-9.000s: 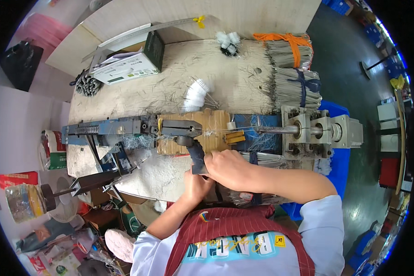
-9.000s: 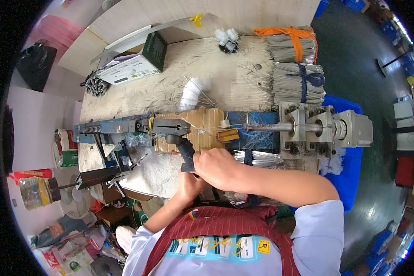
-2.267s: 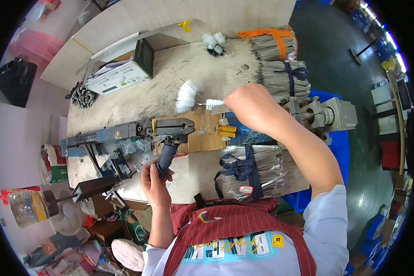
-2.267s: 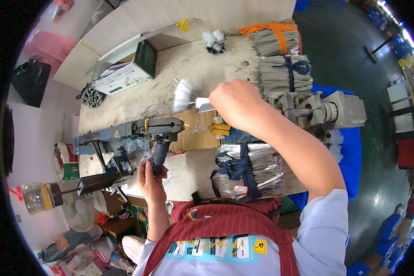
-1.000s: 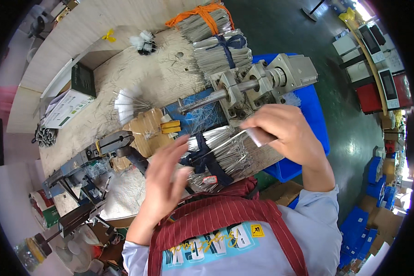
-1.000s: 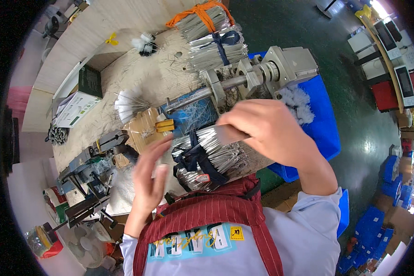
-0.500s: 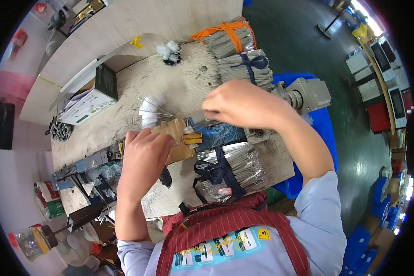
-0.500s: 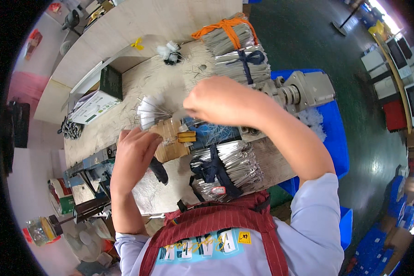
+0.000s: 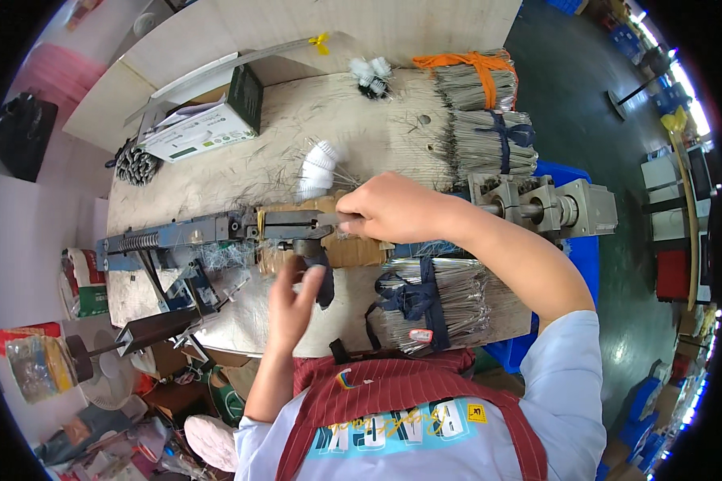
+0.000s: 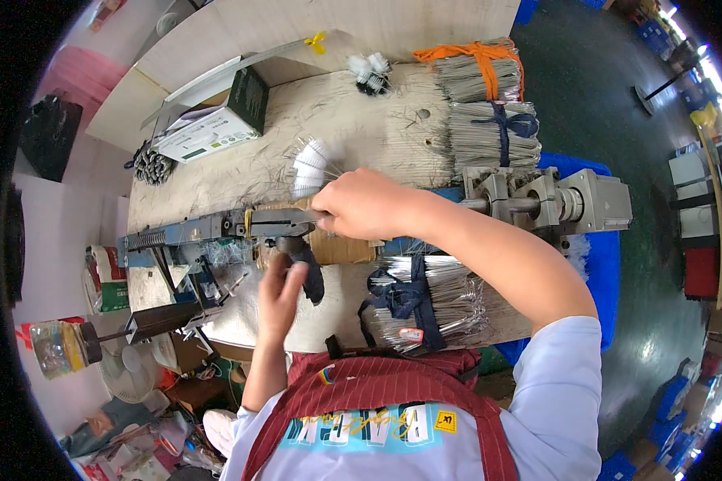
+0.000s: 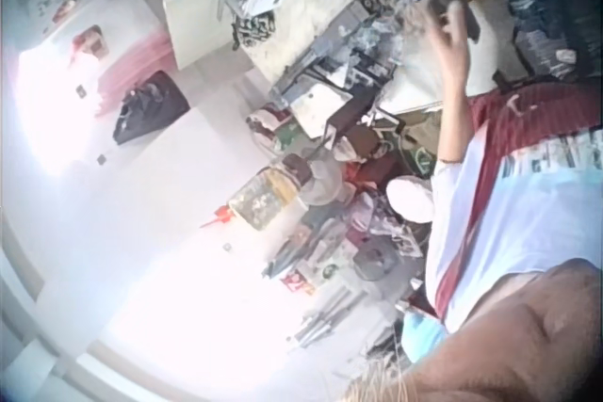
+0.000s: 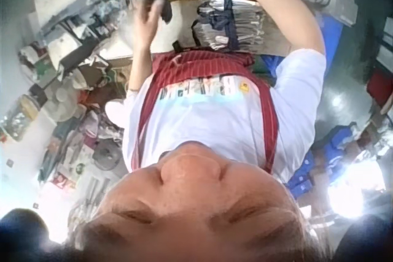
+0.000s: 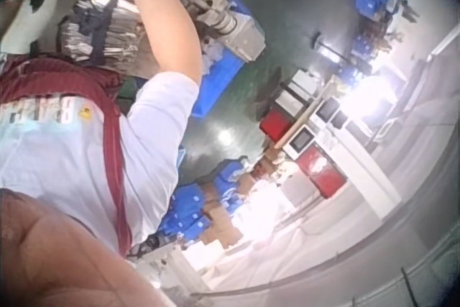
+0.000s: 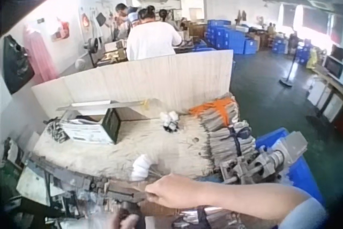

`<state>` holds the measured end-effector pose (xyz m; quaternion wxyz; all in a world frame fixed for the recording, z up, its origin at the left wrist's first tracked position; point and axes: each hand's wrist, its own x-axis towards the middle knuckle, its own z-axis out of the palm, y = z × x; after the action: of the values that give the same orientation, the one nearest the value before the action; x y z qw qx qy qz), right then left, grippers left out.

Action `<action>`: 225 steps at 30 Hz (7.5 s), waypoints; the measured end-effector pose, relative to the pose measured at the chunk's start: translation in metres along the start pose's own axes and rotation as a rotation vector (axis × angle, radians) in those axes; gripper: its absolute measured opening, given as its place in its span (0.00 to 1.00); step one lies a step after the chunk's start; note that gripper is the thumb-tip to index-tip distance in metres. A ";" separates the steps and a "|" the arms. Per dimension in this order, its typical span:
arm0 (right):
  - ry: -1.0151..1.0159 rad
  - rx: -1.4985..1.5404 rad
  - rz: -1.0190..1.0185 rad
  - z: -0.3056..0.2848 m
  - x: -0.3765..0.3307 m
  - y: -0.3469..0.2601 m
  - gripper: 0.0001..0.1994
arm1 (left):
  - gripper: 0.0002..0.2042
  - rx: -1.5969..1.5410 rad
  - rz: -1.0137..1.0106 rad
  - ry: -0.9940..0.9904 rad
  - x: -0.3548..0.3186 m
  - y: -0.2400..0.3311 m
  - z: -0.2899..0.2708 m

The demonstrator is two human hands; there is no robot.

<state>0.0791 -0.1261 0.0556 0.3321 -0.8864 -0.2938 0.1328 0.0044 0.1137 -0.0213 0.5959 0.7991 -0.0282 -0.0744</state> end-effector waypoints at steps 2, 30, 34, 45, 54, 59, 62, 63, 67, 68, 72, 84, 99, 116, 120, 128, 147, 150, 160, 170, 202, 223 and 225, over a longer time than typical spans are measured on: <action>-0.026 0.107 0.038 0.002 0.005 0.001 0.09 | 0.13 -0.087 -0.117 -0.138 -0.002 -0.002 0.012; 0.112 -0.026 0.121 0.019 0.005 -0.003 0.08 | 0.24 0.574 0.081 -0.146 0.017 0.008 -0.024; 0.040 0.020 0.147 0.013 0.012 -0.006 0.08 | 0.28 0.097 -0.204 -0.550 0.037 0.078 -0.099; 0.503 -0.507 -0.149 0.028 -0.022 -0.041 0.10 | 0.11 -0.696 -0.468 -0.309 -0.040 0.036 0.053; -0.072 -0.146 0.041 0.085 -0.032 -0.029 0.18 | 0.24 0.318 -0.084 -0.188 -0.037 -0.038 0.043; 0.260 -0.429 0.089 0.081 -0.056 0.006 0.09 | 0.18 -0.117 0.021 -0.095 -0.056 -0.030 -0.006; 0.247 -0.475 0.347 0.074 -0.062 0.027 0.12 | 0.12 -0.249 -0.362 0.285 -0.064 -0.048 -0.059; 0.260 -0.373 0.332 0.070 -0.061 0.028 0.14 | 0.13 -0.269 -0.395 0.374 -0.059 -0.050 -0.069; 0.164 -0.158 0.354 0.061 -0.056 0.026 0.17 | 0.14 -0.314 -0.350 0.457 -0.039 -0.045 -0.076; 0.171 -0.111 0.350 0.064 -0.058 0.031 0.17 | 0.14 -0.313 -0.331 0.464 -0.038 -0.049 -0.076; 0.196 0.025 0.310 0.064 -0.060 0.042 0.17 | 0.14 -0.296 -0.228 0.488 -0.032 -0.066 -0.075; 0.204 0.507 0.566 0.044 -0.115 -0.012 0.14 | 0.14 -0.134 -0.188 0.339 -0.057 -0.045 -0.062; 0.654 -0.354 0.018 0.012 -0.094 -0.017 0.14 | 0.14 -0.794 -0.449 -0.180 0.025 0.059 0.100; -0.076 -0.249 0.105 -0.019 -0.022 0.009 0.10 | 0.15 -0.790 -0.316 -0.079 0.010 0.053 0.102; -0.119 -0.012 0.121 -0.023 -0.027 0.019 0.12 | 0.16 -0.812 -0.322 -0.082 0.008 0.050 0.100; -0.189 0.190 0.279 -0.026 -0.022 0.017 0.12 | 0.17 -0.825 -0.281 -0.127 0.009 0.056 0.099; 0.427 -0.051 -0.008 -0.002 -0.077 -0.028 0.07 | 0.30 -1.340 -0.466 -0.146 0.007 0.081 0.064; 0.531 -0.274 -0.108 0.024 -0.063 -0.022 0.08 | 0.28 -1.450 -0.516 -0.186 0.008 0.075 0.059; 0.560 0.051 0.228 -0.002 -0.076 -0.025 0.07 | 0.28 -1.489 -0.472 -0.228 0.005 0.078 0.065; 0.574 -0.257 0.043 0.017 -0.074 -0.033 0.10 | 0.28 -1.337 -0.453 -0.197 0.005 0.079 0.060; 0.537 -0.305 0.102 0.015 -0.073 -0.040 0.12 | 0.26 -1.336 -0.417 -0.190 0.003 0.075 0.063; 0.433 -0.622 0.024 0.008 -0.074 -0.045 0.21 | 0.21 -1.141 -0.412 -0.293 0.001 0.077 0.063; 0.455 -0.451 0.095 0.008 -0.083 -0.045 0.21 | 0.21 -1.087 -0.386 -0.254 -0.002 0.079 0.078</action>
<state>-0.0097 -0.1447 0.0829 0.1777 -0.9574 -0.1924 -0.1218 -0.0058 0.0176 0.0326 0.8875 0.3548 0.0887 -0.2802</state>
